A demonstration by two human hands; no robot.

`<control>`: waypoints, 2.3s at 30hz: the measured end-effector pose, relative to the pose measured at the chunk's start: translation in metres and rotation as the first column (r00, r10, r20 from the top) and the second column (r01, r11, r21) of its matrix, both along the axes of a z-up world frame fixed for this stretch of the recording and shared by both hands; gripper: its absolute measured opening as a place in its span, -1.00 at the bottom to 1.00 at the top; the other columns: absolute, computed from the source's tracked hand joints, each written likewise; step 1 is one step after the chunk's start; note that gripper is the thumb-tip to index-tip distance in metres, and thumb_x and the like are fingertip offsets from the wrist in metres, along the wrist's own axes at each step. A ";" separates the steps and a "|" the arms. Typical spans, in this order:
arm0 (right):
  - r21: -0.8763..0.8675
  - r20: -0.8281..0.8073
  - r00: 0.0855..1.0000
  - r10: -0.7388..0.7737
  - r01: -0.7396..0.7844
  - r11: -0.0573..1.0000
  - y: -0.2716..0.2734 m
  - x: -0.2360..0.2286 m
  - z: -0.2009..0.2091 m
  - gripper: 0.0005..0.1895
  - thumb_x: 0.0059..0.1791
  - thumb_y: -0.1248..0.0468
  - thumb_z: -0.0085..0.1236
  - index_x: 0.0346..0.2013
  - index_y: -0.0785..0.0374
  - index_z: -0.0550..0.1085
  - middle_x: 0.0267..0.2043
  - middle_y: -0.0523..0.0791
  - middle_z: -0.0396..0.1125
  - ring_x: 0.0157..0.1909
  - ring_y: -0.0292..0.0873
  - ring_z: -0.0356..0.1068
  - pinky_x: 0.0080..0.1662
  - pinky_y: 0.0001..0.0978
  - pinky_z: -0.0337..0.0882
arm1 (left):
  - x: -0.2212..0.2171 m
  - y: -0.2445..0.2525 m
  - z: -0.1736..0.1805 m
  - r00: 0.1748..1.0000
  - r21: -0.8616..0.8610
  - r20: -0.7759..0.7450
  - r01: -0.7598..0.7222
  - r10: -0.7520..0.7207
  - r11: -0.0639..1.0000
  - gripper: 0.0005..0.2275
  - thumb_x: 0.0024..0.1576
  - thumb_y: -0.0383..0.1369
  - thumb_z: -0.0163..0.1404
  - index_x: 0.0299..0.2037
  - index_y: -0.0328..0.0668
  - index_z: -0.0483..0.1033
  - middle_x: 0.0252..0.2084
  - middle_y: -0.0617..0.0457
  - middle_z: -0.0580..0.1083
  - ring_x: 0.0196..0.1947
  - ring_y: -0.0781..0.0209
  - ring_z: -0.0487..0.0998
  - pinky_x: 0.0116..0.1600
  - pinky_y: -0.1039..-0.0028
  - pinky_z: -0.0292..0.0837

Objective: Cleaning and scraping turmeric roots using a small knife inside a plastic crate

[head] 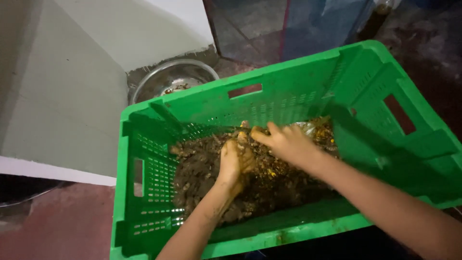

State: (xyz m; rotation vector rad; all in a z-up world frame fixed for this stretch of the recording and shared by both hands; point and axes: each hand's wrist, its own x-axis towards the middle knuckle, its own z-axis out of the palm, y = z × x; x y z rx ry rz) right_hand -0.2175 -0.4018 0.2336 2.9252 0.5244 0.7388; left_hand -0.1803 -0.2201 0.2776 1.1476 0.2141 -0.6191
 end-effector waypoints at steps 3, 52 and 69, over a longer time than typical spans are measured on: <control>-0.102 -0.041 0.974 -0.221 0.216 0.971 -0.007 0.013 -0.003 -0.47 0.03 0.37 -0.10 0.23 -0.25 0.30 -0.14 -0.04 0.39 -0.48 -0.02 0.54 -0.43 -0.13 0.53 | 0.000 -0.002 0.002 0.996 -0.126 -0.071 0.040 -0.049 0.991 -0.76 0.20 -0.25 -0.27 -0.55 0.07 0.12 -0.76 0.29 -0.08 -0.83 0.49 -0.14 -0.75 0.65 -0.21; 0.665 -0.306 0.951 -0.047 0.249 0.704 -0.003 -0.015 0.044 -0.65 0.06 0.22 0.05 0.09 0.33 0.37 -0.30 0.29 0.45 -0.29 0.28 0.52 -0.36 0.01 0.49 | 0.002 -0.002 0.016 0.997 -0.193 -0.023 0.073 -0.079 0.978 -0.70 0.32 -0.05 -0.22 -0.32 -0.01 0.34 -0.47 0.18 0.20 -0.60 0.40 0.12 -0.48 0.58 0.02; 0.724 -0.258 0.962 0.093 0.129 0.677 0.000 -0.022 0.080 -0.69 0.09 0.31 -0.02 0.07 0.46 0.31 -0.33 0.35 0.42 -0.44 0.26 0.51 -0.46 -0.01 0.47 | 0.007 0.011 0.002 0.873 -0.024 0.341 0.380 -0.350 0.925 -0.67 0.33 -0.31 -0.15 0.23 -0.27 0.18 -0.10 -0.19 0.45 -0.38 0.22 0.47 -0.33 0.49 0.30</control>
